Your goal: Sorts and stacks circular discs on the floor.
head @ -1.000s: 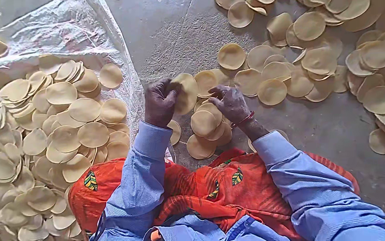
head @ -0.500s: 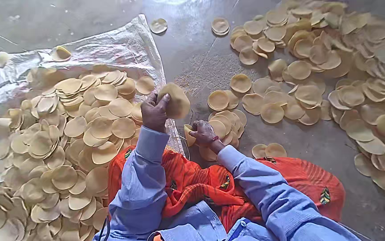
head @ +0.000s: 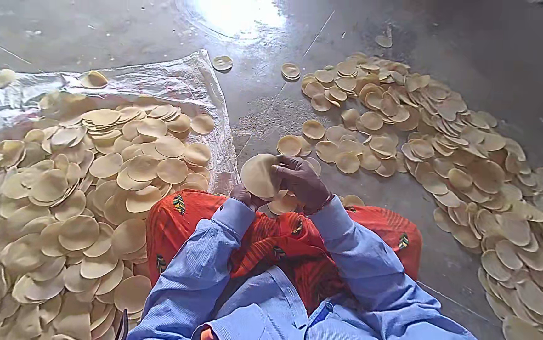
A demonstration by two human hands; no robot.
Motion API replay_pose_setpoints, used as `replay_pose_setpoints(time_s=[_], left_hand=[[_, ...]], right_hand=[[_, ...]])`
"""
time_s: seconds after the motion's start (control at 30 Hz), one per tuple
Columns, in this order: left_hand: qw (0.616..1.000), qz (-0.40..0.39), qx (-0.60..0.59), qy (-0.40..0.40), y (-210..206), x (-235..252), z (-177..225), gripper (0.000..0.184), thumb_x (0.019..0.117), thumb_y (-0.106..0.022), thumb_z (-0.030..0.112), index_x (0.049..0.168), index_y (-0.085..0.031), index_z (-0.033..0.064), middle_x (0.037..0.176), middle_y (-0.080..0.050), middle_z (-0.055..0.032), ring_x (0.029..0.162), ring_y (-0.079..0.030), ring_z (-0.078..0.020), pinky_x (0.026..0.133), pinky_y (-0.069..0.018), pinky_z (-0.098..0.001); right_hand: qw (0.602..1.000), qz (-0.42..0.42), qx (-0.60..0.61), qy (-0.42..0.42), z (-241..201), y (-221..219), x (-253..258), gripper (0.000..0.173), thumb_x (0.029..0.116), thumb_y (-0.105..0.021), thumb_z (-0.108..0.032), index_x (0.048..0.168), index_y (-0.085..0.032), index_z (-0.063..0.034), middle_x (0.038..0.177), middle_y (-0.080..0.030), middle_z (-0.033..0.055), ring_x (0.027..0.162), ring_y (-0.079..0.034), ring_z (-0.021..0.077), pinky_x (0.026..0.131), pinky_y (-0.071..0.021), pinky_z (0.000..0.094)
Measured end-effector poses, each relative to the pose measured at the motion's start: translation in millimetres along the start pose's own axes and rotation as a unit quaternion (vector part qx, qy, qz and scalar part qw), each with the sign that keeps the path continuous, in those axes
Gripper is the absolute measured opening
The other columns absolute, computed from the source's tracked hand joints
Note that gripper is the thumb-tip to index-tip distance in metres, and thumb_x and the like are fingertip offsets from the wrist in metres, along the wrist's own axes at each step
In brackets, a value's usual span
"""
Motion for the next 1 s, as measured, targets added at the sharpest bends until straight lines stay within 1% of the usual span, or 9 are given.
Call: replay_pose_setpoints(time_s=[0.07,0.17,0.23,0.3,0.37,0.63,0.7,0.83,1.0], left_hand=[[0.995,0.088,-0.04,-0.009,29.1,-8.7,-2.8,0.041,0.1119,-0.027,0.03,0.126,-0.055,0.0042,0.11,-0.067,-0.0168,0.099,-0.068,-0.0291,0.084,-0.0581,-0.048],[0.981,0.191,-0.024,-0.014,65.2,2.8,-15.7,0.043,0.1095,-0.042,0.038,0.129,-0.054,0.0021,0.114,-0.066,-0.0204,0.101,-0.067,-0.0343,0.083,-0.0563,-0.0563],[0.981,0.191,0.034,-0.004,65.7,7.3,-22.7,0.043,0.1071,-0.052,0.036,0.132,-0.054,0.0012,0.117,-0.066,-0.0196,0.101,-0.068,-0.0315,0.086,-0.058,-0.0521],[0.971,0.175,0.163,-0.011,58.6,13.4,-23.4,0.028,0.1017,-0.061,0.009,0.127,-0.058,-0.0017,0.109,-0.067,-0.0187,0.09,-0.069,-0.0262,0.079,-0.0605,-0.0443],[0.949,0.157,0.272,-0.011,53.3,28.6,-25.1,0.027,0.0977,-0.065,0.001,0.125,-0.061,-0.0026,0.106,-0.067,-0.0197,0.086,-0.068,-0.0258,0.076,-0.0597,-0.0434],[0.957,0.054,0.281,-0.034,-26.3,106.8,-22.9,0.026,0.1,-0.062,0.004,0.125,-0.06,0.0002,0.106,-0.068,-0.0171,0.087,-0.069,-0.0252,0.074,-0.0611,-0.0435],[0.919,0.081,0.385,-0.033,-15.2,123.3,-24.4,0.029,0.0998,-0.065,0.008,0.126,-0.061,-0.0022,0.112,-0.067,-0.0214,0.091,-0.07,-0.0298,0.078,-0.0605,-0.0474],[0.75,0.187,0.634,-0.024,29.5,123.8,-8.1,0.045,0.0977,-0.068,0.022,0.134,-0.058,-0.0022,0.125,-0.066,-0.0265,0.119,-0.064,-0.0419,0.103,-0.0473,-0.0617],[0.788,0.204,0.581,-0.021,45.9,135.0,-12.4,0.053,0.0946,-0.074,0.023,0.137,-0.054,-0.0027,0.119,-0.067,-0.0254,0.11,-0.065,-0.0392,0.096,-0.0505,-0.0591]], right_hand=[[0.994,0.024,-0.105,0.002,23.7,16.7,7.1,0.021,0.1024,-0.056,-0.004,0.121,-0.063,0.0023,0.097,-0.071,0.0109,0.08,-0.069,0.0127,0.074,-0.059,0.032],[0.959,0.095,-0.266,0.013,42.9,40.9,3.1,0.025,0.095,-0.067,-0.01,0.118,-0.07,-0.0017,0.105,-0.074,0.0158,0.097,-0.071,0.0249,0.091,-0.0553,0.049],[0.937,0.107,-0.333,0.01,47.9,46.5,-5.1,0.028,0.0933,-0.072,-0.013,0.119,-0.07,-0.0023,0.11,-0.074,0.0175,0.104,-0.07,0.0301,0.096,-0.0532,0.053],[0.913,0.105,-0.395,-0.015,54.1,60.3,-6.5,0.034,0.0931,-0.074,-0.019,0.122,-0.068,-0.0027,0.113,-0.073,0.018,0.105,-0.07,0.0327,0.097,-0.0534,0.0541],[0.891,0.101,-0.436,-0.074,60.7,92.8,-3.0,0.044,0.0962,-0.071,-0.027,0.131,-0.064,-0.0029,0.124,-0.069,0.0208,0.114,-0.067,0.0373,0.101,-0.0514,0.0587],[0.871,0.236,-0.405,-0.145,53.9,252.2,11.3,0.036,0.0955,-0.073,-0.02,0.126,-0.067,-0.0017,0.118,-0.072,0.0195,0.111,-0.069,0.0354,0.102,-0.05,0.0571],[0.868,0.24,-0.406,-0.158,64.1,265.9,18.8,0.037,0.0959,-0.073,-0.022,0.127,-0.066,-0.0019,0.12,-0.071,0.0196,0.114,-0.068,0.0352,0.104,-0.049,0.0566],[0.851,0.197,-0.457,-0.167,85.4,266.0,45.5,0.038,0.1011,-0.064,-0.025,0.129,-0.064,0.0012,0.124,-0.069,0.0229,0.121,-0.064,0.0384,0.107,-0.046,0.0584],[0.838,0.178,-0.507,-0.097,83.1,249.6,109.1,0.041,0.1021,-0.062,-0.026,0.132,-0.062,0.0024,0.126,-0.067,0.0242,0.122,-0.063,0.0398,0.106,-0.0466,0.0573]])
Point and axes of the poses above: each hand's wrist, its own x-axis towards the middle knuckle, its own y-axis out of the back of the hand, z = x × y, the point moved 10 cm from there along x, towards the middle knuckle
